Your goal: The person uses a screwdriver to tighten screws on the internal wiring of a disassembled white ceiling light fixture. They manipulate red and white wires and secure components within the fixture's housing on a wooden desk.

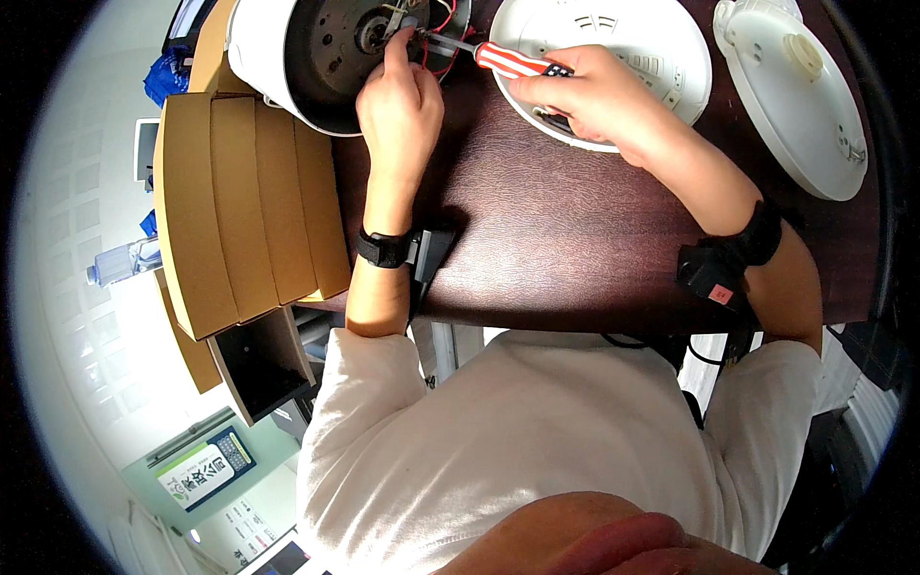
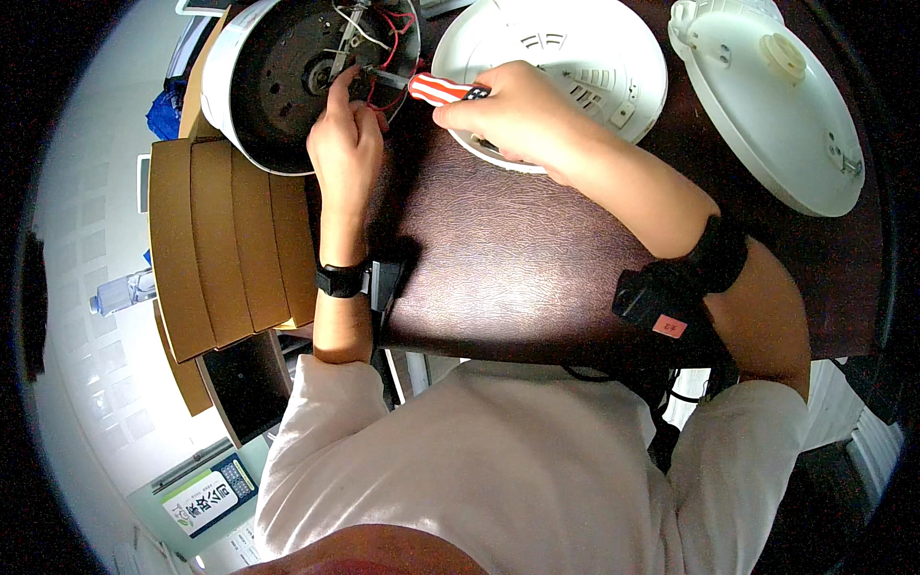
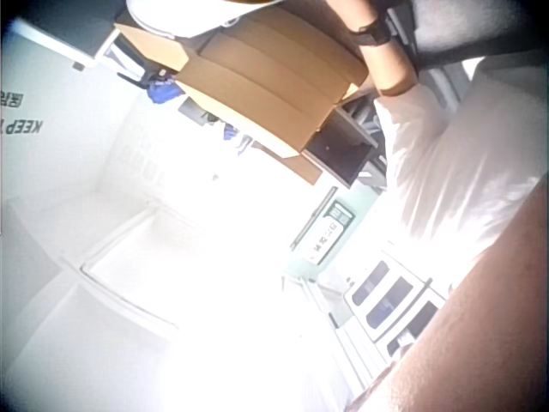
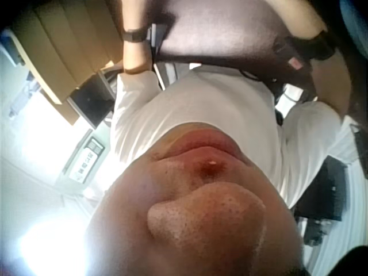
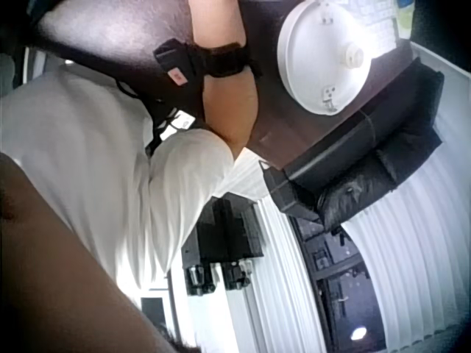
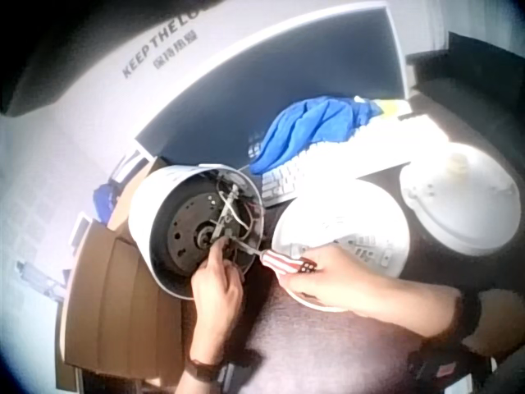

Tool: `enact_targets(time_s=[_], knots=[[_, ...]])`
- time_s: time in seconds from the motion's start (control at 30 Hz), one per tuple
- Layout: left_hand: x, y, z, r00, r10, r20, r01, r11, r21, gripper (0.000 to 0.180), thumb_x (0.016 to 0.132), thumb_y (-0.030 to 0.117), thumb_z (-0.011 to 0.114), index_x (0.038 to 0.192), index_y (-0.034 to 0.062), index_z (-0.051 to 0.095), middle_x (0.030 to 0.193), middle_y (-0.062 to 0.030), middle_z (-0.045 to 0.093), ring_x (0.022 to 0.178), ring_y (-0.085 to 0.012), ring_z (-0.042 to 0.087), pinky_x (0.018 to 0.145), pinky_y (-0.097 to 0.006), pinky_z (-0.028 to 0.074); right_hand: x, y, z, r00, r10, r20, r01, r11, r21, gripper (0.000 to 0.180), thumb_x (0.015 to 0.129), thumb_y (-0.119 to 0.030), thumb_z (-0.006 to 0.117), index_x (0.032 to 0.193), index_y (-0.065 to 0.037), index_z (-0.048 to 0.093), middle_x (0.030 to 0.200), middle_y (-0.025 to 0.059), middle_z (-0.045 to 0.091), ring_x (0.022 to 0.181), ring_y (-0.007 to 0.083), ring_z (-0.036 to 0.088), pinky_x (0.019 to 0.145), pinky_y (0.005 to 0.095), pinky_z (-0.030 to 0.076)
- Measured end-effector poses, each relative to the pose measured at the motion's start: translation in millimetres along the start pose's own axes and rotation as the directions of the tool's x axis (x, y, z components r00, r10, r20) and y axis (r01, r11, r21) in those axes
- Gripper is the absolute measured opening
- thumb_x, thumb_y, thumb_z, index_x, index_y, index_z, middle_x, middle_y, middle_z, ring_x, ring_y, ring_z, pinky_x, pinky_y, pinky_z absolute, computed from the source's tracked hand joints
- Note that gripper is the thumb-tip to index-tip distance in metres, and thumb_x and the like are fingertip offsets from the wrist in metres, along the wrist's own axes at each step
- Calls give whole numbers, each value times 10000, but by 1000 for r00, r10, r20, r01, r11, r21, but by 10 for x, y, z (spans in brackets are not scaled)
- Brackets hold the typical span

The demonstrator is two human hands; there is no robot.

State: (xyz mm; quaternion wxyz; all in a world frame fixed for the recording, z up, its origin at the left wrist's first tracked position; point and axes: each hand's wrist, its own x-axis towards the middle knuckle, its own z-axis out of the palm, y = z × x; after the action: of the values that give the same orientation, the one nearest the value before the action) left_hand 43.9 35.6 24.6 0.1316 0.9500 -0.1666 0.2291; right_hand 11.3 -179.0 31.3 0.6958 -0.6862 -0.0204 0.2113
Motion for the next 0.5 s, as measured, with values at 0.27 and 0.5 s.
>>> enact_targets(time_s=[0.27, 0.5], knots=[[6, -6, -5, 1000, 17, -5, -17, 1000, 2, 397, 802, 22, 470, 1197, 5, 516, 628, -88, 624, 605, -237, 639, 598, -333, 493, 42, 47, -42, 996, 79, 46, -83, 993, 79, 321, 822, -282, 662, 991, -10, 630, 643, -39, 504, 422, -1, 333, 366, 177, 224], [-59, 73, -99, 991, -137, 7, 137, 983, -126, 360, 790, 61, 541, 1148, 23, 538, 712, -139, 649, 683, -322, 638, 636, -401, 503, 103, -44, -103, 992, -116, 41, 123, 933, -339, 316, 815, -317, 675, 928, -24, 654, 587, -26, 512, 416, 29, 375, 365, 212, 270]])
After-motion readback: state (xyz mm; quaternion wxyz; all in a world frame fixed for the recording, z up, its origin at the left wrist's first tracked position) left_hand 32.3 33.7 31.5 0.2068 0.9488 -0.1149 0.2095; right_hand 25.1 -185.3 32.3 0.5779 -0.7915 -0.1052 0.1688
